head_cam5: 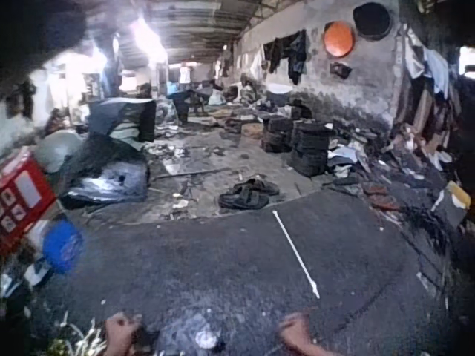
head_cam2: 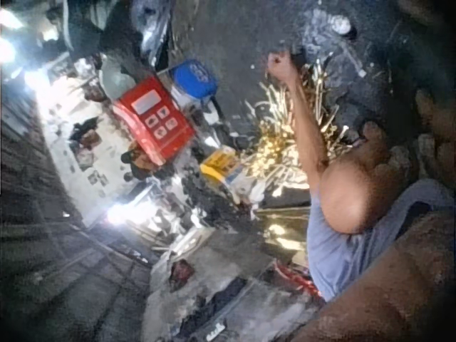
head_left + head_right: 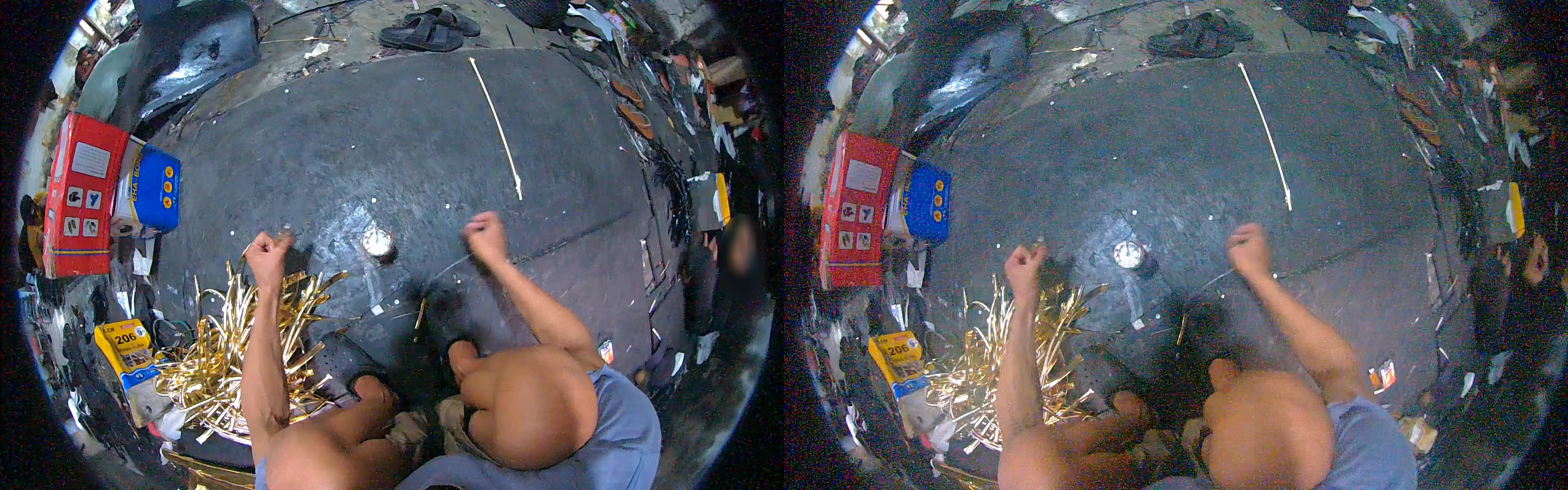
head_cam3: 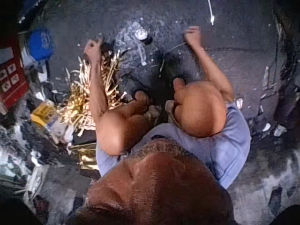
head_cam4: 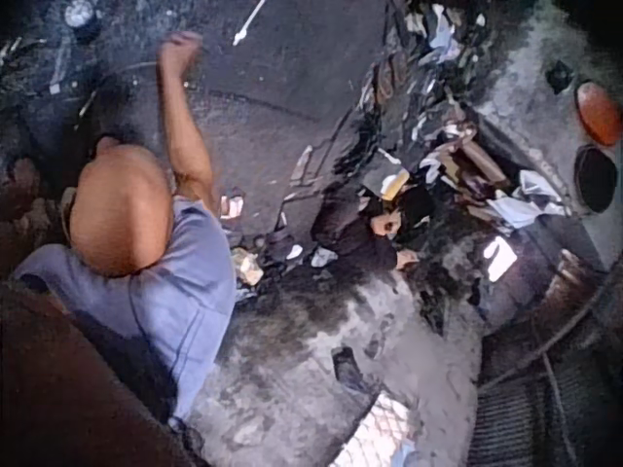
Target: The person sits on the floor and repeatedly applies a white substance from a small container onto gold ribbons. They pick up a ribbon, apply the substance, and place it on the floor, repeating this process for multiple ribbons.
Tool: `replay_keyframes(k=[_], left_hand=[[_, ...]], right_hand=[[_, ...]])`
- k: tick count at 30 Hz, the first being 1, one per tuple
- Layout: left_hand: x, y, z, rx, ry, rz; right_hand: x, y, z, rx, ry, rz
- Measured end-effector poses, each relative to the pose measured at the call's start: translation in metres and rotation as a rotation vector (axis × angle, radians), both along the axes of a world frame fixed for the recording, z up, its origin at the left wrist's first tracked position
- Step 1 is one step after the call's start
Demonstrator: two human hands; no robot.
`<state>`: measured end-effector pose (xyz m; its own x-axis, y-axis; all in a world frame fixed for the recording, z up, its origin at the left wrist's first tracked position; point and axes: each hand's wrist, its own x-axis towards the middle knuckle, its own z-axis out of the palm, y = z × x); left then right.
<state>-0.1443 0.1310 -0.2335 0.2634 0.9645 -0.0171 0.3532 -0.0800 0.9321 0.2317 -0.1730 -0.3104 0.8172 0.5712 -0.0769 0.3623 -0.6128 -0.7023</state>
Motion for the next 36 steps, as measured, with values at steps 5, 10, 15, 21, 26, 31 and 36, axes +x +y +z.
replay_keyframes(k=[5, 10, 15, 21, 26, 31, 36], left_hand=[[0.027, -0.047, 0.045, -0.166, 0.022, -0.272], [0.036, -0.046, 0.034, -0.468, -0.317, -0.281], [0.045, -0.064, 0.011, -0.497, -0.322, -0.191], [0.054, -0.071, -0.009, -0.763, -0.314, -0.206], [0.041, -0.073, -0.019, -0.944, -0.545, -0.242], [0.027, -0.081, -0.015, -1.118, -0.635, -0.264], [0.055, -0.080, -0.011, -0.707, -0.157, -0.439]], right_hand=[[-0.124, 0.077, 0.098, 0.134, 0.239, 0.573], [-0.114, 0.102, 0.075, 0.209, 0.125, 0.574], [-0.118, 0.113, 0.083, 0.308, 0.396, 0.432], [-0.112, 0.116, 0.075, 0.597, 0.592, 0.123], [-0.151, 0.132, 0.121, 0.517, 0.367, 0.302], [-0.142, 0.124, 0.100, 0.418, 0.252, 0.291], [-0.095, 0.093, 0.086, 0.370, 0.094, 0.152]])
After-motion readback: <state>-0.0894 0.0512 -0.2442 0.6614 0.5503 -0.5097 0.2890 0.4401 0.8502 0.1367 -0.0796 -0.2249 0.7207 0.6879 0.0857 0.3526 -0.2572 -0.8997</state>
